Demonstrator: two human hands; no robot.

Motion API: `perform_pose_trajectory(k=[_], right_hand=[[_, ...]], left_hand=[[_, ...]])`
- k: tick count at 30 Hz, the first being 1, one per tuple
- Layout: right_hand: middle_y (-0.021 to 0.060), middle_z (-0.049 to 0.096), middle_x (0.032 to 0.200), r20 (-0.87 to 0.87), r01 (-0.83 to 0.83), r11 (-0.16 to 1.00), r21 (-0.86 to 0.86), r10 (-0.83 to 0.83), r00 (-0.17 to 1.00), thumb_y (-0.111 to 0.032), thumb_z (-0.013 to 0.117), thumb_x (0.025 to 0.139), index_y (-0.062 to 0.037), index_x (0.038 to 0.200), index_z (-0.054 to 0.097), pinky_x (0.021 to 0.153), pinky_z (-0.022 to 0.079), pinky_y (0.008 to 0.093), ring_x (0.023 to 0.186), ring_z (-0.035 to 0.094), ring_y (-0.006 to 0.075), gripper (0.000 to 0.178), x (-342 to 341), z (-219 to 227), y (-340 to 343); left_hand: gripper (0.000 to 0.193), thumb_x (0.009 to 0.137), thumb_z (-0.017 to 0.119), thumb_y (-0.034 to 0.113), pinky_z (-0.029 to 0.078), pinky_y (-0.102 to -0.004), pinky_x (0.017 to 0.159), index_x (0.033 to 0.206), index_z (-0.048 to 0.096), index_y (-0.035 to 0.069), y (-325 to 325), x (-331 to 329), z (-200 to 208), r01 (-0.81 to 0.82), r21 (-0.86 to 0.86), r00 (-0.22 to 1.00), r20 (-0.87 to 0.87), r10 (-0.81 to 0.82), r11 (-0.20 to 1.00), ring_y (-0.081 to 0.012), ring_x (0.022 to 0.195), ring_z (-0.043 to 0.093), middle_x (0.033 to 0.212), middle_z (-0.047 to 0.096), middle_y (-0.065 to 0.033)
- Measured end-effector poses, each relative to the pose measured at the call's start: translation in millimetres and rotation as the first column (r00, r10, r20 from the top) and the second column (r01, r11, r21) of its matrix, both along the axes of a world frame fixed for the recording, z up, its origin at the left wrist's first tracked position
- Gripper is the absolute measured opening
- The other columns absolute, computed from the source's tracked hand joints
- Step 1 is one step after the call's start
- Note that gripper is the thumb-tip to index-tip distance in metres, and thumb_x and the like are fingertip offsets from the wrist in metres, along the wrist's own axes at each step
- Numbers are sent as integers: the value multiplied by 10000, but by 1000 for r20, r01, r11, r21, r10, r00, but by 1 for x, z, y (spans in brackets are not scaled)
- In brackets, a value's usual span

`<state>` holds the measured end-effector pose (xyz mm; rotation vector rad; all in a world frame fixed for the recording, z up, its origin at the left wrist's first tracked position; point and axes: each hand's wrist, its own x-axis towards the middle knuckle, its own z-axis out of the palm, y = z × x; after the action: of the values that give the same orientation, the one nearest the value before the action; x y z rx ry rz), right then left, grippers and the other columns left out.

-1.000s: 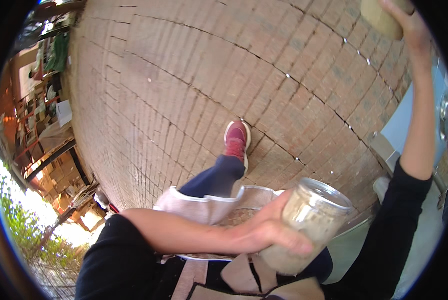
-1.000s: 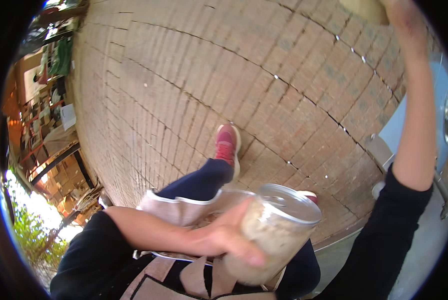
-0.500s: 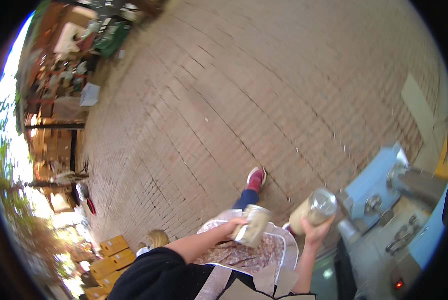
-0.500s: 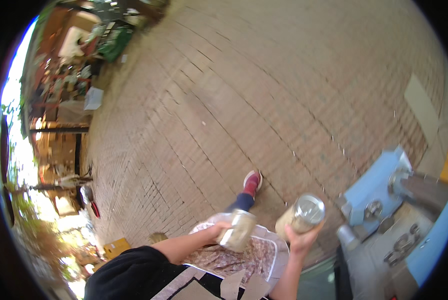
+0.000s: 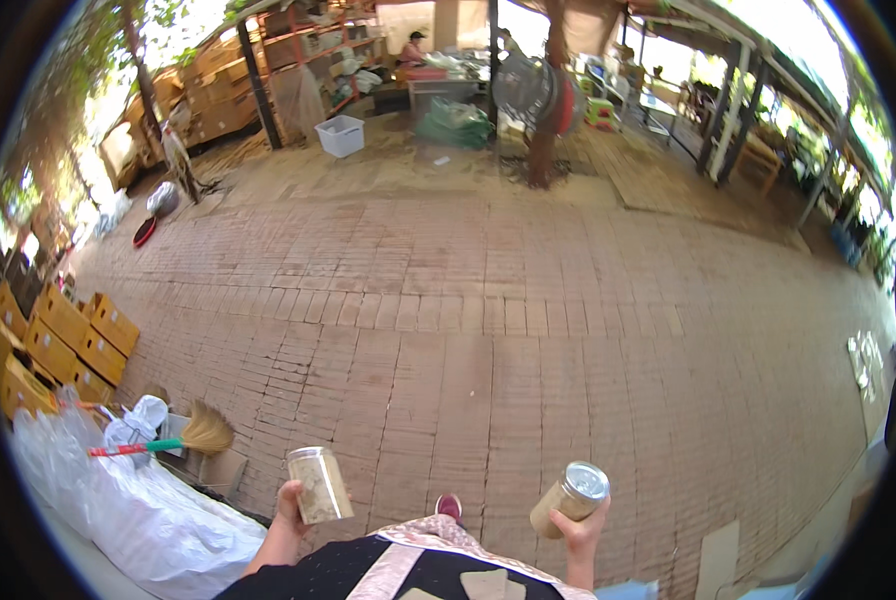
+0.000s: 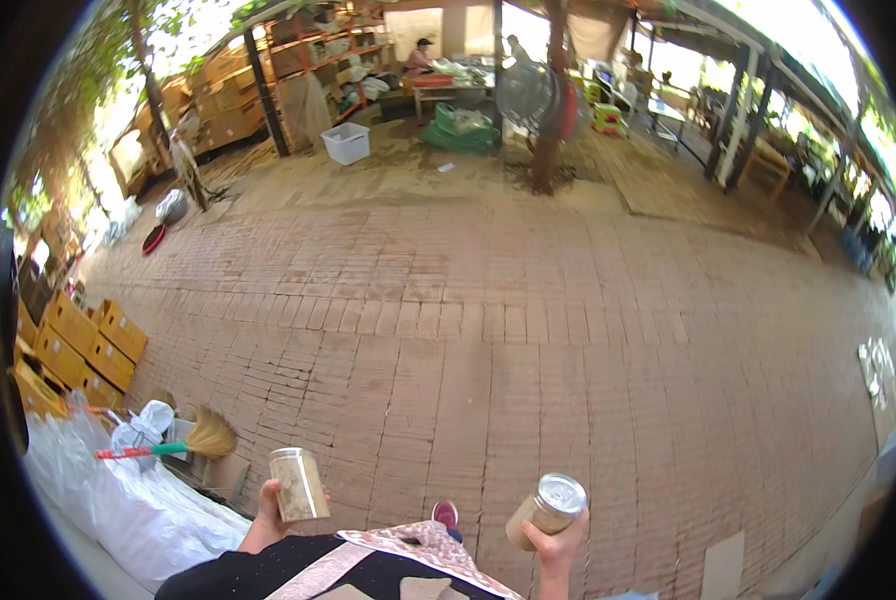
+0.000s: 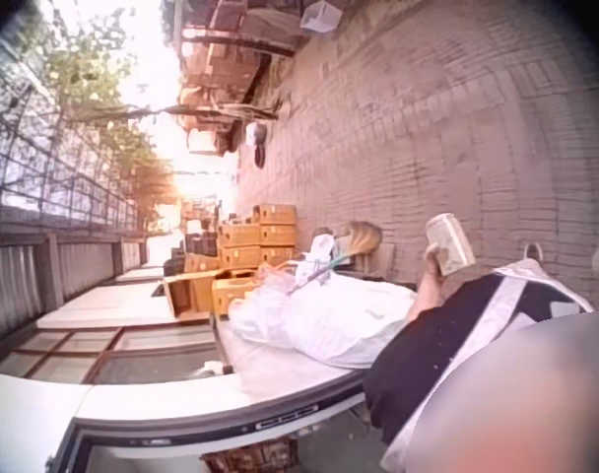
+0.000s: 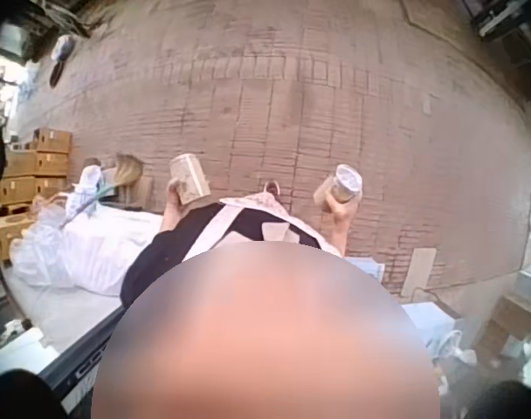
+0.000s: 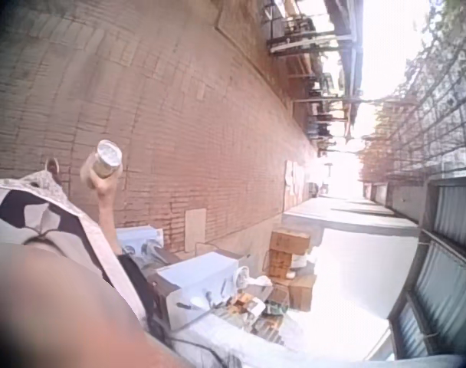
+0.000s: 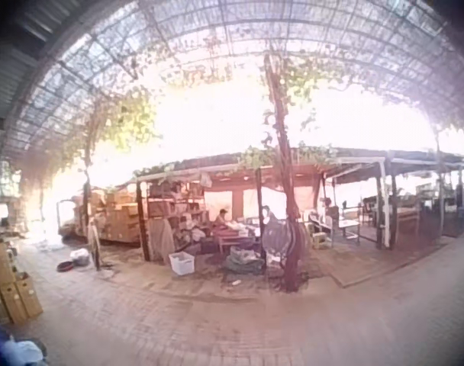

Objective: The person scoops a light-colored powder into a clear jar on a digital scale, then transfers the powder into a plastic bag and places it on a shelf. The person then carries two jars to an outdoor area, places them on a sealing machine, and seals them with lids. The person plugs in the machine and retrieves the sealed jars.

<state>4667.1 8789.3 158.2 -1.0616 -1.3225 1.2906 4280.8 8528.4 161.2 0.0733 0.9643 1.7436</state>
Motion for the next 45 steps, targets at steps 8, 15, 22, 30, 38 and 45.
perform_pose_trajectory(k=[8, 15, 22, 30, 38, 45], right_hand=[[92, 510, 1127, -22, 74, 991, -107, -76, 997, -86, 780, 531, -20, 1257, 383, 896, 426, 363, 1022, 515, 225, 830, -92, 5, 99], [102, 514, 1123, 58, -90, 992, -84, 95, 994, -116, 815, 513, -8, 1258, 372, 892, 430, 366, 1015, 521, 224, 873, -218, 9, 224], [105, 515, 1130, 160, -466, 882, -72, 471, 867, -124, 816, 504, -7, 1247, 369, 901, 428, 357, 1032, 516, 213, 875, -476, 62, 367], [99, 541, 1129, 194, -863, 499, 81, 841, 505, -166, 765, 548, -6, 1248, 389, 917, 416, 323, 1043, 522, 185, 811, -854, 69, 396], [115, 531, 1159, 250, -789, 614, -6, 765, 593, -183, 804, 542, 4, 1261, 355, 929, 421, 341, 1069, 526, 213, 867, -1044, 78, 378], [117, 527, 1141, 222, -782, 620, 64, 755, 617, -159, 760, 535, 19, 1249, 366, 948, 400, 333, 1069, 516, 215, 835, -1303, 74, 400]], left_hand=[[784, 602, 748, 412, 537, -515, 798, 1204, 454, 5, 66, -66, 19, -358, -10, 933, -35, 357, 934, -320, 863, 637, 965, 599, -149], [838, 628, 730, 396, 536, -514, 801, 1279, 400, -15, 212, -178, 31, -256, 191, 965, -6, 262, 948, -399, 1015, 593, 1103, 566, -249], [886, 700, 637, 597, 486, -519, 863, 1335, 348, 51, 241, -246, 22, -674, 7, 739, 12, 674, 739, -342, 1027, 573, 1138, 554, -195], [831, 735, 619, 563, 487, -517, 857, 1342, 338, 70, 179, -369, 28, -992, -123, 5, -115, 993, -9, -354, 1025, 561, 1161, 533, -206], [768, 782, 604, 481, 479, -515, 879, 1379, 304, 102, 197, -685, 31, -989, 33, 140, -68, 988, 143, -403, 1045, 539, 1208, 490, -251], [816, 747, 590, 541, 496, -511, 833, 1381, 318, 106, 229, -940, 8, -951, 197, 245, -1, 970, 240, -401, 1032, 557, 1199, 509, -241]])
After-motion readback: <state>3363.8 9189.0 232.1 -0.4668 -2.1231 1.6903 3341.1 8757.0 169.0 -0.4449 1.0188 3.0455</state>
